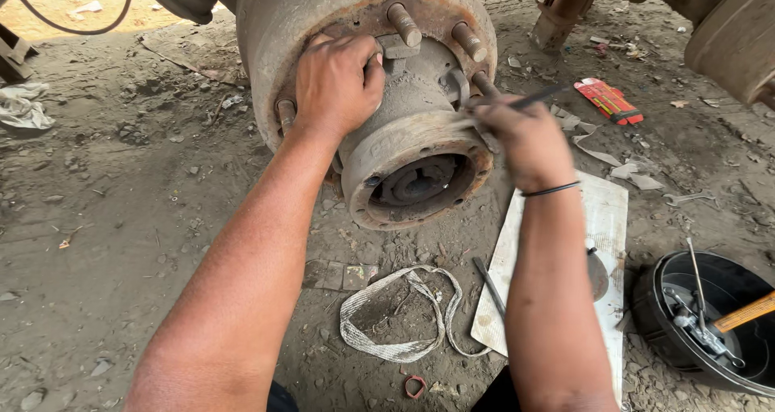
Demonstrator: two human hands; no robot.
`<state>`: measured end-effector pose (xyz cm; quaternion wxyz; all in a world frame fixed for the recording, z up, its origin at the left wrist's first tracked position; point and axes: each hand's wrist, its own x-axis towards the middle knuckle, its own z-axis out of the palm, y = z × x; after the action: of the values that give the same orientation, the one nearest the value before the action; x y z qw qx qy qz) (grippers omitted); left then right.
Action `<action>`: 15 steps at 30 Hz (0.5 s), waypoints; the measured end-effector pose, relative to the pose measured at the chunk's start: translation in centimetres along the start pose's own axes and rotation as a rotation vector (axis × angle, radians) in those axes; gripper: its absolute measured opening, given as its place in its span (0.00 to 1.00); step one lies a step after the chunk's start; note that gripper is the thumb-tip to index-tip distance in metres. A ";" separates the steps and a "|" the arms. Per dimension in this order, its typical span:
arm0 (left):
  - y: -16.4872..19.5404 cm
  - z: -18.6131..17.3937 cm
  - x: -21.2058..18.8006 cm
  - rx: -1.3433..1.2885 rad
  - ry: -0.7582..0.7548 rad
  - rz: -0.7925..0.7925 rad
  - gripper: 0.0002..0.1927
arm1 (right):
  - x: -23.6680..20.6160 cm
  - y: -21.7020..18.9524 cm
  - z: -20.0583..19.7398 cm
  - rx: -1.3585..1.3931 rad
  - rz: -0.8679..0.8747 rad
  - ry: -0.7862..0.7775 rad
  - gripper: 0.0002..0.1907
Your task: The person uses a chisel and hammer to scrape and clean the inside of a vehicle wheel hub. They repeatedly strike the chisel to remove debris and rust from the hub surface.
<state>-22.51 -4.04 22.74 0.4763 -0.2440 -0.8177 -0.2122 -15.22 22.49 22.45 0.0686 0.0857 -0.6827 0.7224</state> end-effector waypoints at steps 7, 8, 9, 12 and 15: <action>-0.1 0.0 0.1 -0.011 0.012 -0.016 0.07 | 0.4 1.3 -1.7 0.256 -0.059 -0.081 0.02; -0.1 0.0 0.1 -0.008 0.028 0.004 0.07 | 0.4 1.4 -1.8 0.186 -0.045 -0.060 0.04; -0.2 -0.1 0.1 -0.006 0.045 0.029 0.07 | 0.4 1.5 -1.3 0.117 -0.035 -0.036 0.06; -0.2 -0.1 0.0 -0.025 0.041 0.032 0.07 | 0.1 0.6 -1.4 0.172 0.039 -0.027 0.05; -0.2 0.0 0.0 -0.035 0.045 0.031 0.08 | -0.3 -0.1 -1.3 0.299 0.049 -0.063 0.06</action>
<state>-22.62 -4.23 22.72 0.4935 -0.2599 -0.7991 -0.2244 -14.98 23.80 22.48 0.0160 0.1011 -0.5713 0.8144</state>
